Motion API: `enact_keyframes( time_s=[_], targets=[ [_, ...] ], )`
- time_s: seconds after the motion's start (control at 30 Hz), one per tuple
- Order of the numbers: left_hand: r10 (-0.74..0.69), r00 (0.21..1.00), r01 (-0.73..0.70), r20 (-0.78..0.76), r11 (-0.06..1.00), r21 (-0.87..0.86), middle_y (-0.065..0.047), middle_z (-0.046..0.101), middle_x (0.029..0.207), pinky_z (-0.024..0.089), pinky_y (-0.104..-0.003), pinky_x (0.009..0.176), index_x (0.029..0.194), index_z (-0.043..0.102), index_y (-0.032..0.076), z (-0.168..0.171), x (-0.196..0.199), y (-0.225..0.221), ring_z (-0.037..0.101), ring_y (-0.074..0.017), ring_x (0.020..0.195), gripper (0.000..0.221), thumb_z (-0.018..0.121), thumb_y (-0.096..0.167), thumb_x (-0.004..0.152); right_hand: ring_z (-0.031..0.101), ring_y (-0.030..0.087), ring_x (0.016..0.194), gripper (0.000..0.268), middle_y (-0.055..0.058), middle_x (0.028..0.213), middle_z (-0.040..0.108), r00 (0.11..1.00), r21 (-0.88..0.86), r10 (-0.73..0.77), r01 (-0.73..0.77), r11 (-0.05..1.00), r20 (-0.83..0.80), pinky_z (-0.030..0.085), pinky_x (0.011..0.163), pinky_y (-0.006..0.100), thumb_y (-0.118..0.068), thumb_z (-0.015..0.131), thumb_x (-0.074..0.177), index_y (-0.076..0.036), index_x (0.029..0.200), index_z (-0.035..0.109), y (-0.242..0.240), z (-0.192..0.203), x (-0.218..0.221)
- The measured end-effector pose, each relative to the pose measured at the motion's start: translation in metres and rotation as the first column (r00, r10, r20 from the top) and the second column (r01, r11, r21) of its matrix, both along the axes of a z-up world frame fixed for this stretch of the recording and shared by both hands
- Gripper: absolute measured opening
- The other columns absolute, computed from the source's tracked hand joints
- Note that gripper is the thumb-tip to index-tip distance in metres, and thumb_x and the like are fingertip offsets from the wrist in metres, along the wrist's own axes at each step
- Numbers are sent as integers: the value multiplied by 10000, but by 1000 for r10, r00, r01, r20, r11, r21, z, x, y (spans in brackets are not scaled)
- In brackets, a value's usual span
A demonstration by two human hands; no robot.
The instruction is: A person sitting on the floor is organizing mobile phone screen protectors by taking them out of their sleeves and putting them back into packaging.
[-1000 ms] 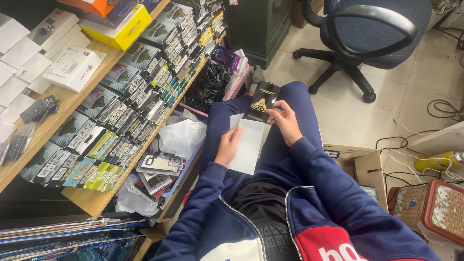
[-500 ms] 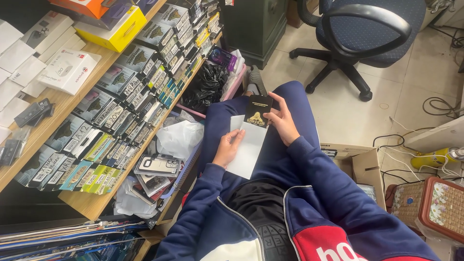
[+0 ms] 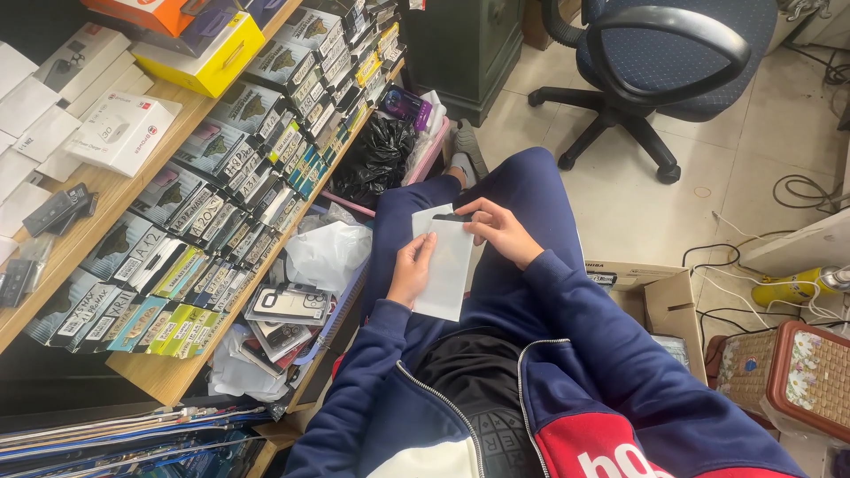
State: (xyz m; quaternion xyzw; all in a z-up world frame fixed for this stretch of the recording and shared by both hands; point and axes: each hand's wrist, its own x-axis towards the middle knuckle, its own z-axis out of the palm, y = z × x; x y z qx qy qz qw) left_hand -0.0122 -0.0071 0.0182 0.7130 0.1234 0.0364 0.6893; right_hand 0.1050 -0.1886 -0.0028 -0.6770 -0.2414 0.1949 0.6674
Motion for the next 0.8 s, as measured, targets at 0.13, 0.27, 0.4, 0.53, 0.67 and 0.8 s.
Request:
enact_keyframes(
  time_s=[0.13, 0.27, 0.4, 0.53, 0.67, 0.8],
  targets=[
    [9, 1000, -9, -3, 1000, 7, -9, 663, 783, 524, -333, 932, 912, 718, 158, 6, -5, -2, 595, -97, 857, 340, 542, 393, 1085, 608, 135, 645, 280, 62, 690, 651, 999, -21, 54, -54, 998, 7, 501, 674, 305, -147, 702, 910, -84, 1183, 708, 1, 20, -10],
    [2, 1000, -2, 11, 1000, -10, -32, 710, 938, 491, -363, 1013, 1008, 732, 137, -7, -1, 0, 608, -106, 975, 362, 509, 407, 1097, 626, 151, 647, 297, 119, 751, 715, 997, -8, 71, -71, 997, -6, 522, 673, 313, -139, 745, 896, -59, 1180, 707, 0, 21, -11],
    [45, 996, -34, 81, 991, -131, -111, 679, 1166, 374, -434, 1158, 1177, 716, 57, -70, 24, 20, 546, -198, 1196, 423, 444, 377, 1122, 645, 146, 648, 331, 137, 827, 743, 999, 82, -44, 43, 996, 4, 542, 660, 293, -93, 726, 926, -32, 1243, 654, -8, 7, 3],
    [45, 994, -33, 104, 992, -123, -165, 640, 1257, 309, -435, 1198, 1248, 691, -21, -57, 19, 15, 497, -238, 1263, 428, 435, 300, 1125, 686, 155, 664, 353, 118, 829, 731, 966, 167, -252, 257, 952, -50, 578, 677, 287, -111, 723, 952, -32, 1284, 633, -52, 3, 30],
    [0, 994, 9, 106, 996, -85, -124, 664, 1289, 306, -405, 1204, 1247, 715, 57, -41, 13, 13, 515, -200, 1285, 427, 397, 313, 1121, 703, 130, 672, 212, 58, 793, 684, 835, 310, -489, 548, 777, -252, 598, 714, 254, -168, 690, 1000, -65, 1181, 653, -135, -21, 57],
    [-44, 995, 45, 85, 999, -9, -92, 660, 1297, 322, -391, 1200, 1249, 708, 84, -29, 10, 9, 545, -185, 1285, 395, 404, 298, 1115, 701, 93, 833, 194, -20, 962, 705, 683, 259, -650, 729, 633, -333, 596, 848, 263, -242, 687, 1023, -143, 1188, 671, -215, -19, 36]
  ],
)
